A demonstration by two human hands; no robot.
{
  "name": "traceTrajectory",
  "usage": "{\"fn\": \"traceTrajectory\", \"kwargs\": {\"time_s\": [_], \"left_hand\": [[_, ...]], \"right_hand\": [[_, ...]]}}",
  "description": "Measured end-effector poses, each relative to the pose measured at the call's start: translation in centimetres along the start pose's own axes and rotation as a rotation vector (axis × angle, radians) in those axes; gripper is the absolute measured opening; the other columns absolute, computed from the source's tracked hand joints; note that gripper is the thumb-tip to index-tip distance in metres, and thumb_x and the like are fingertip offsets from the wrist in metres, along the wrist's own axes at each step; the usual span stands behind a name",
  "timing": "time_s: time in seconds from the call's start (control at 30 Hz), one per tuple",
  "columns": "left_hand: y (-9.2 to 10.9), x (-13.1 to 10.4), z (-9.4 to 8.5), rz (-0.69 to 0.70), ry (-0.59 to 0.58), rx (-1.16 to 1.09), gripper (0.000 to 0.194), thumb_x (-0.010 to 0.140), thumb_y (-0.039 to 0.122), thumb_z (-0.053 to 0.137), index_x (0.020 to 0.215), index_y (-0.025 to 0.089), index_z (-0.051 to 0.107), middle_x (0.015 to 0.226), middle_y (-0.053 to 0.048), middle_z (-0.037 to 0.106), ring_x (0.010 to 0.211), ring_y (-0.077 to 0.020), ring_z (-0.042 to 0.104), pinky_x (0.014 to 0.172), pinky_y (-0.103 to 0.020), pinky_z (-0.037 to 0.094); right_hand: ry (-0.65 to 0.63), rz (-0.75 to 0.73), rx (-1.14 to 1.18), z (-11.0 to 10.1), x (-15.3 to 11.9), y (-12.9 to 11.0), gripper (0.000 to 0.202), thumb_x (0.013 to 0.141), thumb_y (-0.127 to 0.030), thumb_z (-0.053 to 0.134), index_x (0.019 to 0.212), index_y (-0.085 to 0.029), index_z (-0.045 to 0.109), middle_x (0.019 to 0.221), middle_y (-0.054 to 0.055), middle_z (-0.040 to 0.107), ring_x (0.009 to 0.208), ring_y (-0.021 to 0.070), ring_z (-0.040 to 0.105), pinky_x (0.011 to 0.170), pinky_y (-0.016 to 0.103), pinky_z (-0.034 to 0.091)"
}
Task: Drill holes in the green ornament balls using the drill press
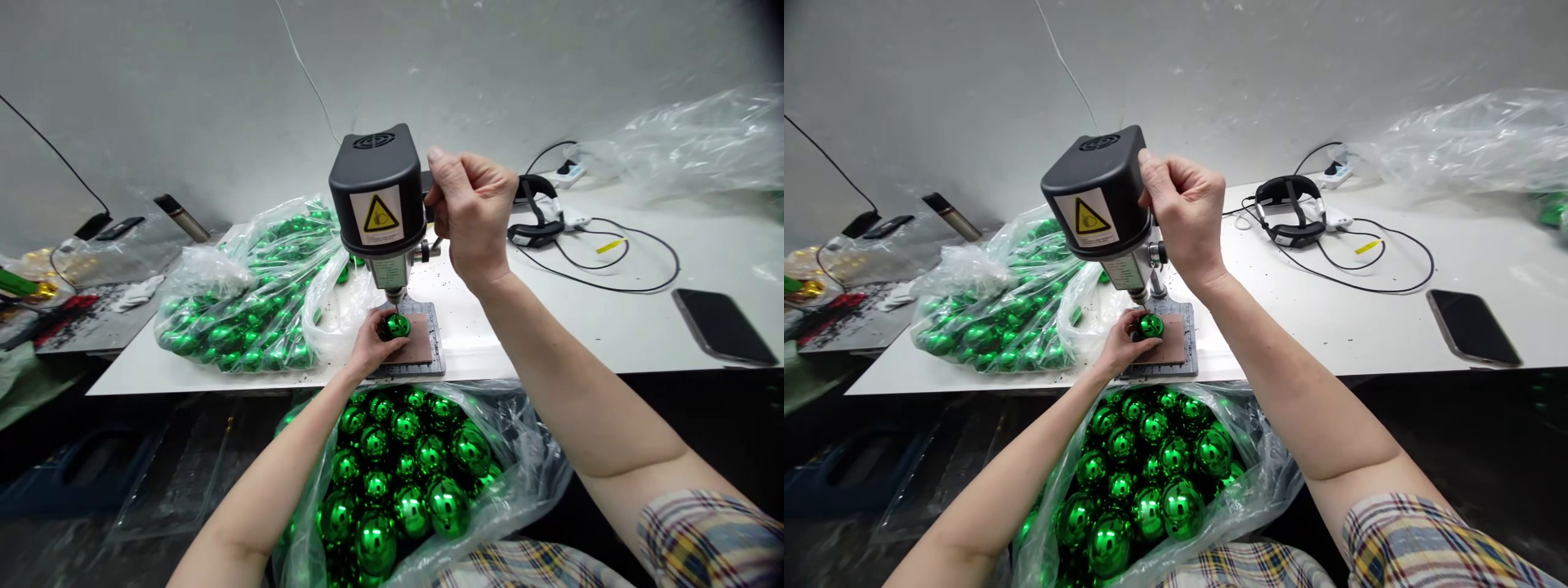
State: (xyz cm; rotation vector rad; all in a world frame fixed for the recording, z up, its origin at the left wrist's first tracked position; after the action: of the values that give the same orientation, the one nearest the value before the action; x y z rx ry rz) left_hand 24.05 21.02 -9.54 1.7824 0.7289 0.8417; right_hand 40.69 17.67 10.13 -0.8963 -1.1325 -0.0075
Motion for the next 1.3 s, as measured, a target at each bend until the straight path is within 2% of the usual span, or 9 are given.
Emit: {"fn": "traceTrajectory", "kwargs": {"time_s": [0.3, 0.43, 0.57, 0.77, 0.97, 1.13, 1.3], "left_hand": [[-1.7, -0.7, 1.5, -0.081, 0.020, -0.069, 0.066, 0.064, 0.031, 0.087, 0.123, 0.017, 0.061, 0.116, -0.012, 0.066, 0.113, -0.0277, 0.061, 0.102, -0.045, 0.048], [-2.4, -0.9, 1.7, -0.075, 0.041, -0.062, 0.067, 0.065, 0.034, 0.087, 0.124, 0.016, 0.060, 0.120, -0.012, 0.065, 0.117, -0.0281, 0.060, 0.106, -0.046, 0.046], [-2.8, -0.9, 1.9, -0.049, 0.049, -0.058, 0.067, 0.066, 0.034, 0.087, 0.124, 0.017, 0.059, 0.123, -0.012, 0.064, 0.118, -0.0279, 0.059, 0.108, -0.047, 0.045], [-2.5, -0.9, 2.0, -0.036, 0.055, -0.022, 0.066, 0.067, 0.033, 0.086, 0.125, 0.018, 0.059, 0.123, -0.012, 0.064, 0.117, -0.0287, 0.060, 0.106, -0.047, 0.046], [-2.2, -1.4, 2.1, -0.024, 0.113, 0.002, 0.064, 0.068, 0.032, 0.085, 0.125, 0.021, 0.059, 0.123, -0.010, 0.065, 0.117, -0.0288, 0.060, 0.107, -0.047, 0.044], [-2.1, -1.8, 2.3, -0.032, 0.144, 0.019, 0.056, 0.068, 0.035, 0.085, 0.113, 0.021, 0.055, 0.106, -0.007, 0.066, 0.101, -0.0252, 0.064, 0.093, -0.042, 0.051], [-1.5, -1.9, 2.2, -0.050, 0.142, 0.010, 0.053, 0.068, 0.034, 0.085, 0.109, 0.022, 0.054, 0.103, -0.006, 0.066, 0.100, -0.0253, 0.064, 0.093, -0.042, 0.050]], "right_hand": [[-0.004, -0.012, 0.001, -0.1, -0.1, 0.2, 0.058, 0.084, -0.071, 0.051, 0.053, -0.022, 0.044, 0.046, -0.002, 0.039, 0.046, 0.0104, 0.033, 0.047, 0.031, 0.032], [-0.029, -0.025, -0.040, -0.2, -0.1, 0.5, 0.056, 0.089, -0.067, 0.049, 0.055, -0.022, 0.043, 0.046, -0.002, 0.037, 0.046, 0.0101, 0.035, 0.046, 0.030, 0.033], [0.008, -0.056, -0.007, -0.2, -0.7, 0.0, 0.053, 0.090, -0.060, 0.055, 0.055, -0.021, 0.046, 0.046, -0.003, 0.037, 0.043, 0.0092, 0.034, 0.044, 0.030, 0.031], [0.050, -0.125, 0.026, -0.6, -3.2, -1.4, 0.046, 0.094, -0.037, 0.063, 0.054, -0.021, 0.045, 0.047, -0.004, 0.042, 0.040, 0.0081, 0.033, 0.041, 0.030, 0.027], [0.070, -0.126, -0.040, -1.2, -5.3, -2.2, 0.047, 0.094, -0.032, 0.062, 0.051, -0.022, 0.044, 0.045, -0.004, 0.045, 0.038, 0.0081, 0.035, 0.039, 0.030, 0.028], [0.065, -0.160, -0.008, -1.5, -6.2, -1.9, 0.043, 0.091, -0.022, 0.061, 0.051, -0.022, 0.046, 0.043, -0.005, 0.042, 0.037, 0.0077, 0.034, 0.038, 0.029, 0.025], [-0.022, -0.289, 0.044, -2.2, -7.0, -0.8, 0.046, 0.090, -0.018, 0.058, 0.048, -0.020, 0.038, 0.041, -0.006, 0.037, 0.036, 0.0067, 0.037, 0.038, 0.028, 0.023]]}}
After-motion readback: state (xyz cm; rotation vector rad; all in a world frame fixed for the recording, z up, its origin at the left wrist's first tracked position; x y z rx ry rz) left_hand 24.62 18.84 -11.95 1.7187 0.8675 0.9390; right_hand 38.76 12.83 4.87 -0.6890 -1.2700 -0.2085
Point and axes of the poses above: each hand's wrist, its own x-axis towards the middle knuckle, its own z-axis out of the palm, y = z × x, the point moved 1 cm from there along x, towards the middle knuckle
